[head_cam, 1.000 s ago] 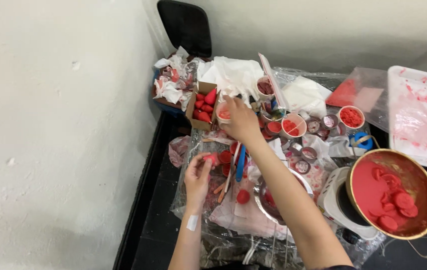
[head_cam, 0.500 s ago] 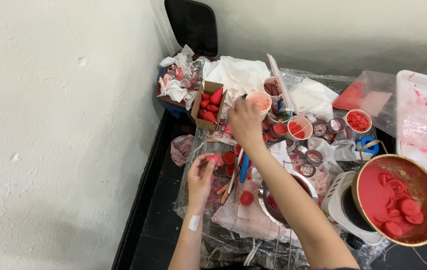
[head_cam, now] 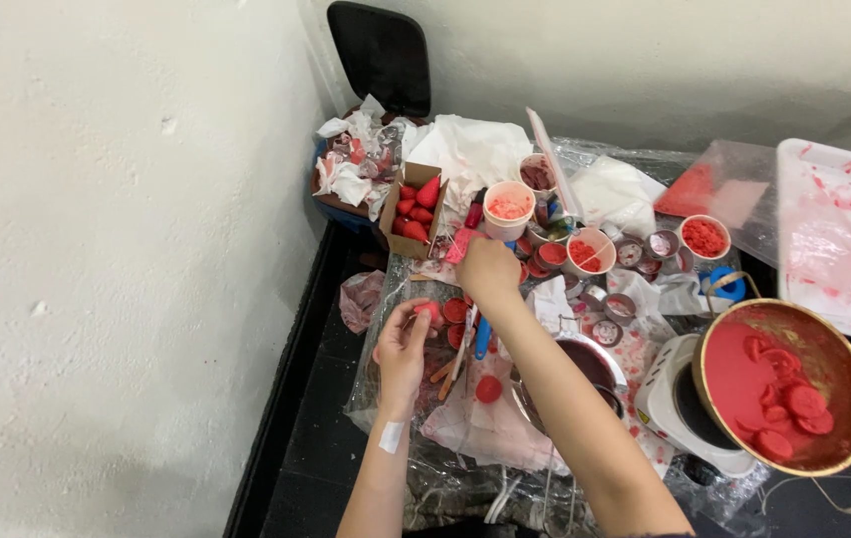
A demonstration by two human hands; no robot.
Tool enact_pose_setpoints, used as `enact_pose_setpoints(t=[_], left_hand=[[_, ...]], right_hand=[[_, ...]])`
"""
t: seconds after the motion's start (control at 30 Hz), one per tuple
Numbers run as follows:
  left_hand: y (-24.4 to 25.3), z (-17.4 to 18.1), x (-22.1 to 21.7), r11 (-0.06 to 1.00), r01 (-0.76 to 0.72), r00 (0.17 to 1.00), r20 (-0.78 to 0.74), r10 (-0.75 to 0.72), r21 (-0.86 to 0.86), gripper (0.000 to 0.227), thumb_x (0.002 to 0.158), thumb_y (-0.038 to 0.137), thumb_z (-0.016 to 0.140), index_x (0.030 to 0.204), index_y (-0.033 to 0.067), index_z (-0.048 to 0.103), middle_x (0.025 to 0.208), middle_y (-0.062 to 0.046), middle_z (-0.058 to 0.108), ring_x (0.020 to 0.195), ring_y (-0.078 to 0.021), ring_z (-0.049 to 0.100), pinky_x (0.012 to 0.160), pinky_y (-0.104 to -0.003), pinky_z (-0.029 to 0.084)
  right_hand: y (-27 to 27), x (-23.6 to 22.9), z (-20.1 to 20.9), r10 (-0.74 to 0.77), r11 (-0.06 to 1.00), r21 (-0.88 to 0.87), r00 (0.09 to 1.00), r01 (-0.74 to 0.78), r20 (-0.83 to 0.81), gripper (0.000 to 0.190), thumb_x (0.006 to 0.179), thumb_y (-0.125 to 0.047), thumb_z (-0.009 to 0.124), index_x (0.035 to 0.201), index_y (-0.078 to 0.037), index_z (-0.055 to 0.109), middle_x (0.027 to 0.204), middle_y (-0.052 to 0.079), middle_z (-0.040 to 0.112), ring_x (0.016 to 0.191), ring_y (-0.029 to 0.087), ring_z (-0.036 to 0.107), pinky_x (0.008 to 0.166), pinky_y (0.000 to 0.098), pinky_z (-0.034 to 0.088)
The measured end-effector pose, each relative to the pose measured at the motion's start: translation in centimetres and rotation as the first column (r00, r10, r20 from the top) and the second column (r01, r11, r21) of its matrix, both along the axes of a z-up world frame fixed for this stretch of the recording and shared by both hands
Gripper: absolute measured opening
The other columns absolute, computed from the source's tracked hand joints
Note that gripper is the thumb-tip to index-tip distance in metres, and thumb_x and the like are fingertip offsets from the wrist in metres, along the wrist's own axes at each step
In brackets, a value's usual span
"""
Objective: The recorder is trimming and finishing small red wax candle ornaments using scissors and a picking tool at a workspace filled with craft supplies.
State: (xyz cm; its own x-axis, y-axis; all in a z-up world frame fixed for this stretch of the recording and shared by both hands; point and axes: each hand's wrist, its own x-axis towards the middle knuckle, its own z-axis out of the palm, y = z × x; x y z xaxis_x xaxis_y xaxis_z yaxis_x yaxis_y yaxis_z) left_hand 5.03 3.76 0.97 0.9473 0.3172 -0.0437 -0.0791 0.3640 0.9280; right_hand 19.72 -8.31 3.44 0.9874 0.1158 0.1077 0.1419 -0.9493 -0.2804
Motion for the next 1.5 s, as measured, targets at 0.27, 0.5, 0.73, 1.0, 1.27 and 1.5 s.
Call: enact_pose_setpoints(t=[0.27, 0.5, 0.73, 1.0, 1.27, 1.5], left_hand=[[-3.5, -2.3, 0.2, 0.858, 0.145, 0.986, -0.002, -0.168, -0.492, 0.025, 0.106, 0.021, 0.061, 0.124, 0.0031, 0.065, 0.107, -0.003, 0.072, 0.094, -0.0109, 0.069, 0.081, -0.023, 0.054], [-8.2, -0.4, -2.7, 0.764, 0.311, 0.919, -0.028, -0.394, -0.565, 0.027, 0.104, 0.023, 0.057, 0.124, 0.0060, 0.064, 0.106, -0.002, 0.073, 0.091, -0.0098, 0.072, 0.076, -0.020, 0.056], [-9.5, -1.2, -4.0, 0.753, 0.304, 0.922, -0.019, -0.387, -0.584, 0.024, 0.106, 0.018, 0.059, 0.125, 0.0053, 0.064, 0.106, -0.002, 0.073, 0.090, -0.0081, 0.070, 0.078, -0.020, 0.056], [-9.6, 0.7, -5.2, 0.902, 0.338, 0.941, 0.080, -0.329, -0.270, 0.023, 0.099, 0.011, 0.068, 0.120, 0.0025, 0.065, 0.112, -0.004, 0.073, 0.104, -0.0105, 0.069, 0.094, -0.026, 0.055], [-9.7, -0.2, -5.4, 0.905, 0.391, 0.916, 0.164, -0.366, -0.166, 0.023, 0.098, 0.005, 0.071, 0.120, -0.0013, 0.067, 0.113, -0.008, 0.074, 0.106, -0.0136, 0.068, 0.096, -0.027, 0.053], [-10.3, 0.7, -5.5, 0.904, 0.386, 0.920, 0.149, -0.363, -0.184, 0.025, 0.097, 0.004, 0.070, 0.120, -0.0018, 0.066, 0.113, -0.008, 0.074, 0.105, -0.0134, 0.069, 0.095, -0.027, 0.053]], right_hand=[[-8.4, -12.5, 6.7, 0.287, 0.483, 0.872, 0.955, -0.077, -0.075, 0.013, 0.094, -0.007, 0.067, 0.105, -0.001, 0.068, 0.098, 0.007, 0.074, 0.091, 0.015, 0.073, 0.081, 0.0286, 0.058], [-10.3, -19.2, 8.0, 0.024, 0.591, 0.754, 0.940, -0.288, 0.341, 0.012, 0.090, 0.000, 0.073, 0.101, -0.002, 0.073, 0.107, 0.009, 0.075, 0.102, 0.017, 0.071, 0.090, 0.0298, 0.055], [-10.9, -20.7, 7.4, -0.054, 0.532, 0.820, 0.958, -0.211, 0.282, 0.011, 0.090, -0.001, 0.073, 0.100, -0.003, 0.072, 0.106, 0.010, 0.074, 0.098, 0.019, 0.073, 0.087, 0.0292, 0.057], [-11.8, -21.8, 3.9, -0.028, 0.423, 0.901, 0.992, -0.098, 0.120, 0.012, 0.090, -0.003, 0.074, 0.101, -0.002, 0.072, 0.110, 0.008, 0.073, 0.100, 0.014, 0.068, 0.085, 0.0267, 0.054], [-13.0, -21.3, 0.2, 0.052, 0.057, 0.998, 0.998, 0.027, -0.030, 0.011, 0.098, 0.000, 0.068, 0.109, 0.002, 0.070, 0.104, 0.009, 0.068, 0.087, 0.011, 0.066, 0.077, 0.0245, 0.053], [-12.9, -21.4, 1.3, 0.073, -0.176, 0.984, 0.997, 0.022, -0.009, 0.012, 0.094, 0.004, 0.069, 0.097, -0.002, 0.059, 0.104, 0.008, 0.067, 0.080, 0.009, 0.065, 0.070, 0.0237, 0.054]])
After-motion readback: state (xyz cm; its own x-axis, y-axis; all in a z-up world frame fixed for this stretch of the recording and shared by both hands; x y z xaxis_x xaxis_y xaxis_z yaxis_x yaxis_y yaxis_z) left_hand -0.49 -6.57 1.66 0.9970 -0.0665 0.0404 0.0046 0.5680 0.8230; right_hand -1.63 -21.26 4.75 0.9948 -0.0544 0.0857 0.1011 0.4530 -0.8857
